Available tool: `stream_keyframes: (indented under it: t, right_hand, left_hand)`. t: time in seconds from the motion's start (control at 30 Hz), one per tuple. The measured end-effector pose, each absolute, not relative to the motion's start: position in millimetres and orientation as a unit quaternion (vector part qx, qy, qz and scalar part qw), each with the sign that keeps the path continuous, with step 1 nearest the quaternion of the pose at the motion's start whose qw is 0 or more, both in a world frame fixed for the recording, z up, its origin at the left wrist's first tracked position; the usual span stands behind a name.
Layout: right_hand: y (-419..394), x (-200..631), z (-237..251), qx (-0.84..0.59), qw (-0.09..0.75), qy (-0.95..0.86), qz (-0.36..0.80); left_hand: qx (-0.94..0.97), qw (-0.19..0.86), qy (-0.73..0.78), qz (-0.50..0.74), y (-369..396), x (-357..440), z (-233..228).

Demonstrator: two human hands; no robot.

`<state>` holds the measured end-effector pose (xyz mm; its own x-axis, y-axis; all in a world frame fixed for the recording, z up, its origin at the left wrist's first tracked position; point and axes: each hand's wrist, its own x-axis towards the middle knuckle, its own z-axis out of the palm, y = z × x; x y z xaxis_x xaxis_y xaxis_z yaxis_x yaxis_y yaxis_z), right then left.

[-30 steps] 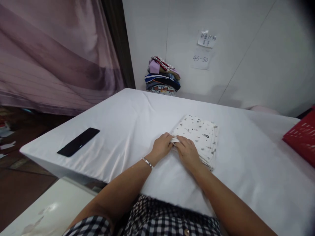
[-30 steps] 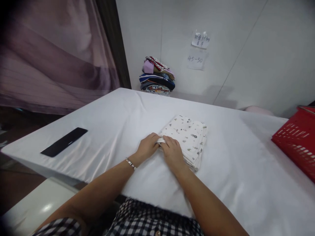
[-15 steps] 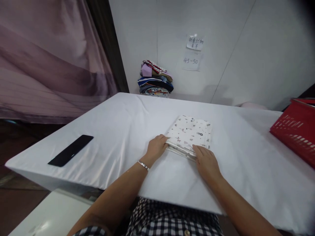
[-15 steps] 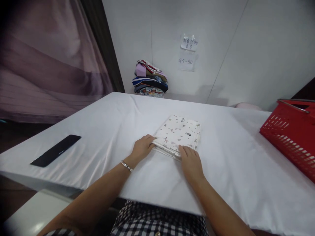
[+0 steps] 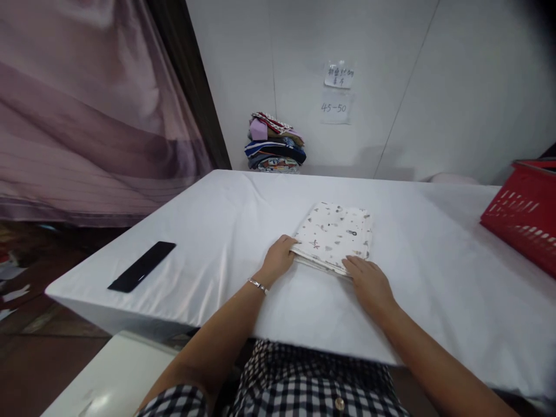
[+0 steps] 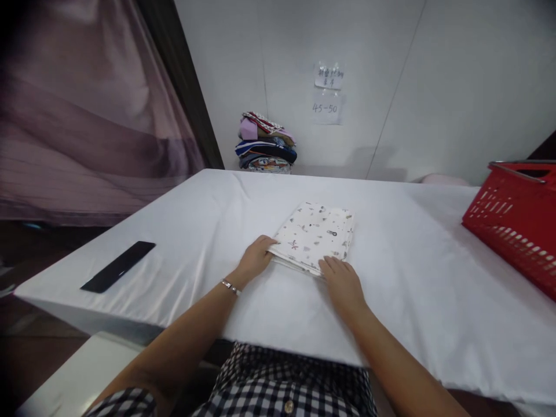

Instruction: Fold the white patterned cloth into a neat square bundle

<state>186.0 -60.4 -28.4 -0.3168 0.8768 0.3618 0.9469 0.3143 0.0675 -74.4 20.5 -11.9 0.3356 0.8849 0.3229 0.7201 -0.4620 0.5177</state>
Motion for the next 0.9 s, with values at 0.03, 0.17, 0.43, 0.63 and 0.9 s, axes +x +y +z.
stream_keyframes:
  t: [0.03,0.17,0.43,0.63,0.9]
  right_hand:
    - [-60,186,-29,-0.568,0.129,-0.801,-0.136]
    - [-58,186,-30,-0.551,0.142,-0.811,-0.136]
    - [-59,188,-20,-0.545,0.149,-0.82,-0.092]
    - [-59,190,-23,-0.535,0.133,-0.83,-0.084]
    - [-59,192,-30,-0.522,0.146,-0.835,-0.097]
  left_hand:
    - [0.793,0.157,0.504,0.302,20,-74,-13]
    - [0.732,0.176,0.578,0.314,20,-72,-14]
    - [0.756,0.158,0.615,0.16,22,-77,3]
    - [0.779,0.123,0.604,0.113,21,-79,8]
    - [0.817,0.07,0.556,0.135,22,-92,-1]
